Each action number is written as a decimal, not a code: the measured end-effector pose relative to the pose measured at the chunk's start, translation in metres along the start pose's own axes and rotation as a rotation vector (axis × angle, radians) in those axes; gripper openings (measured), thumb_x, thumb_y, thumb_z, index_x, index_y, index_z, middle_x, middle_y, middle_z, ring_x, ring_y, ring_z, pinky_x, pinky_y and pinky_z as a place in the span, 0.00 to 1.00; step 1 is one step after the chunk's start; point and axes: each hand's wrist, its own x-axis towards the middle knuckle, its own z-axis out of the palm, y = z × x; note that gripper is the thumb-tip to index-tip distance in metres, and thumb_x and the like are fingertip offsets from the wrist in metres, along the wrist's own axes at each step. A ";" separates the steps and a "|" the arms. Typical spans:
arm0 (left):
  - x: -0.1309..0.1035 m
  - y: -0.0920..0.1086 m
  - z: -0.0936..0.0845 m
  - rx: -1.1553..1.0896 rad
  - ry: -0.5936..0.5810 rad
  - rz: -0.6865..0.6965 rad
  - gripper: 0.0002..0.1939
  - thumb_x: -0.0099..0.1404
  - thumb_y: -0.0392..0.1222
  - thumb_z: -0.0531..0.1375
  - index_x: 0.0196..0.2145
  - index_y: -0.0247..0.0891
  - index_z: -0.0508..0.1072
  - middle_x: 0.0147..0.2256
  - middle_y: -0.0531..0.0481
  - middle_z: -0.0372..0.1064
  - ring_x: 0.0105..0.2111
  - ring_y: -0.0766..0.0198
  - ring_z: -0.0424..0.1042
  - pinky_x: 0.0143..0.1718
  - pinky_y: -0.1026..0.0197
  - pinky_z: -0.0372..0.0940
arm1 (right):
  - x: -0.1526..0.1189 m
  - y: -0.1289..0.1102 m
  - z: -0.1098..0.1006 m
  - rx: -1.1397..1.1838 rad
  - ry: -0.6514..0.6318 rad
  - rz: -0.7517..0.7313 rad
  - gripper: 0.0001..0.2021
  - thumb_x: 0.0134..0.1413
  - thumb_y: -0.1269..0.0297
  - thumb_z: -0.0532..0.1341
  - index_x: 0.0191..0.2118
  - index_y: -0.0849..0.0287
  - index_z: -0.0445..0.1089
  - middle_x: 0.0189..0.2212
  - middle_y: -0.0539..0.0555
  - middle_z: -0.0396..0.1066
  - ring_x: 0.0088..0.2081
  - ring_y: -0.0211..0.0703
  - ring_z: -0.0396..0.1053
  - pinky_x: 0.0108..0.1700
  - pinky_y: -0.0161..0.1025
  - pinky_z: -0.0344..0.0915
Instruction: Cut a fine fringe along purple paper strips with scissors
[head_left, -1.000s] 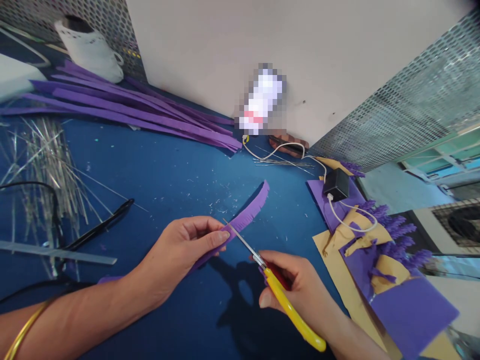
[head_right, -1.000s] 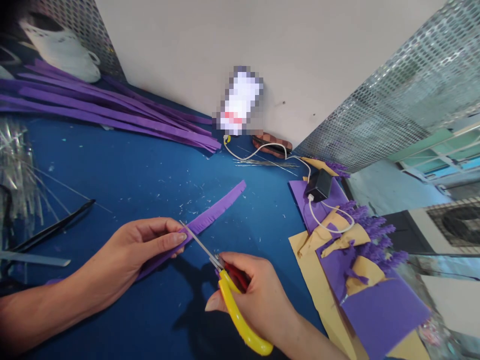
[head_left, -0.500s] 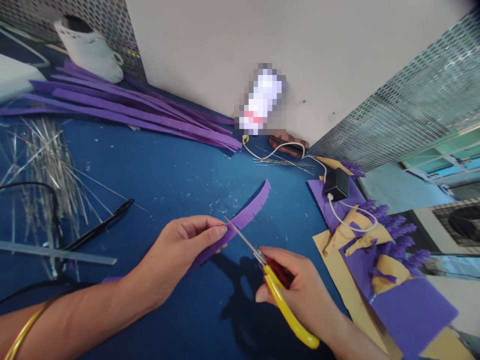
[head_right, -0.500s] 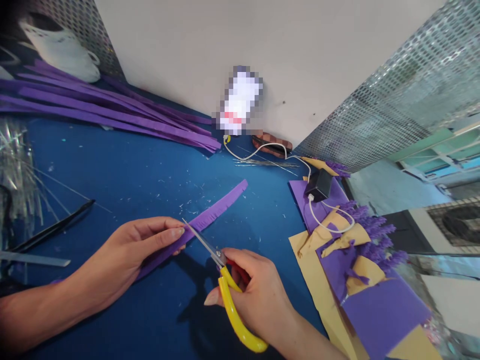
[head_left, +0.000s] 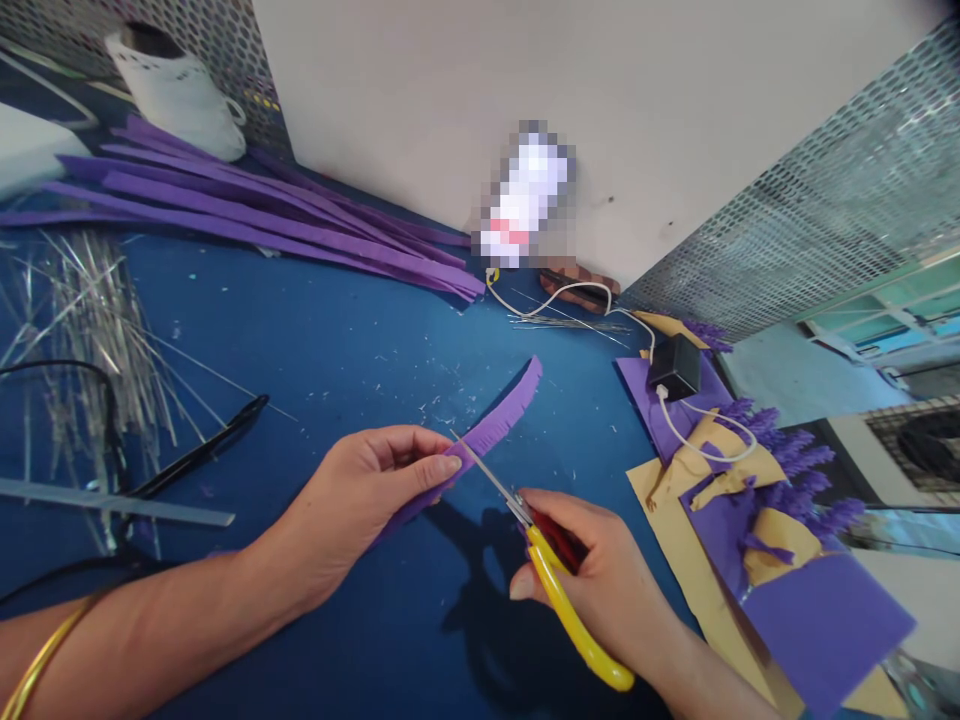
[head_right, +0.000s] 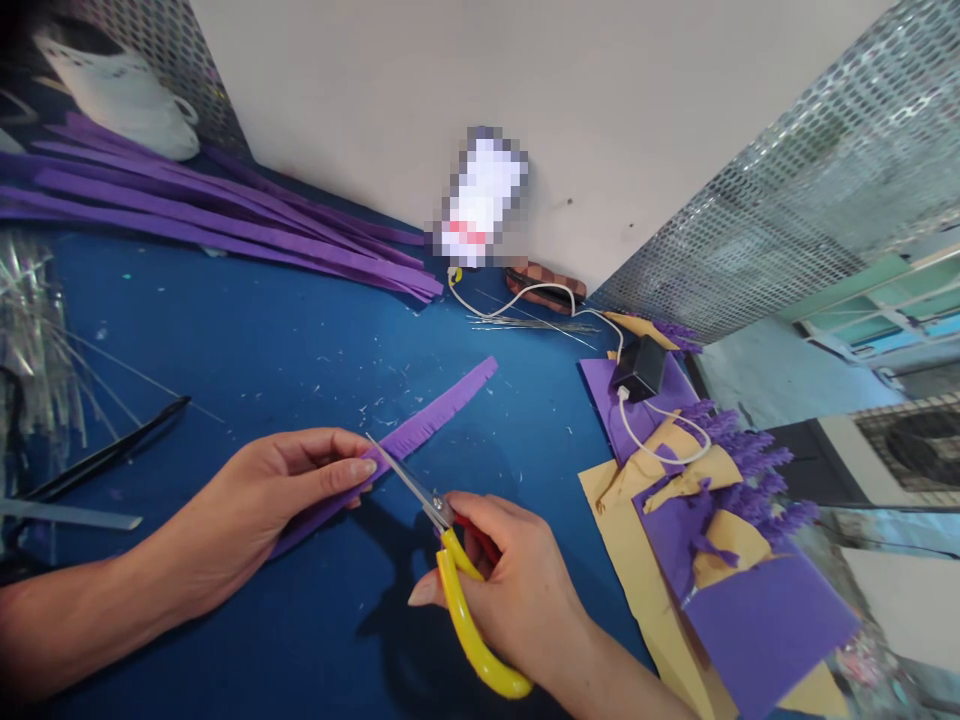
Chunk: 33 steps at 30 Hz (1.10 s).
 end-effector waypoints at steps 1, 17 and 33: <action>0.000 0.001 0.000 0.000 -0.007 -0.003 0.09 0.49 0.45 0.72 0.28 0.39 0.82 0.26 0.52 0.75 0.27 0.70 0.68 0.28 0.71 0.62 | 0.000 0.001 0.000 -0.002 -0.002 -0.005 0.20 0.43 0.50 0.72 0.38 0.59 0.77 0.27 0.47 0.62 0.27 0.38 0.55 0.29 0.35 0.55; 0.000 -0.001 -0.001 -0.056 0.025 0.011 0.10 0.48 0.47 0.73 0.26 0.38 0.82 0.24 0.52 0.74 0.26 0.70 0.69 0.28 0.72 0.62 | -0.006 0.000 -0.002 -0.086 -0.020 -0.015 0.25 0.44 0.53 0.73 0.50 0.52 0.76 0.35 0.51 0.71 0.31 0.41 0.65 0.33 0.36 0.64; -0.001 -0.005 -0.001 -0.026 -0.017 0.067 0.06 0.52 0.43 0.71 0.26 0.39 0.82 0.25 0.53 0.73 0.27 0.70 0.68 0.29 0.71 0.62 | -0.006 0.002 0.003 -0.104 0.008 -0.037 0.25 0.44 0.53 0.73 0.50 0.53 0.76 0.37 0.52 0.74 0.31 0.42 0.67 0.33 0.37 0.66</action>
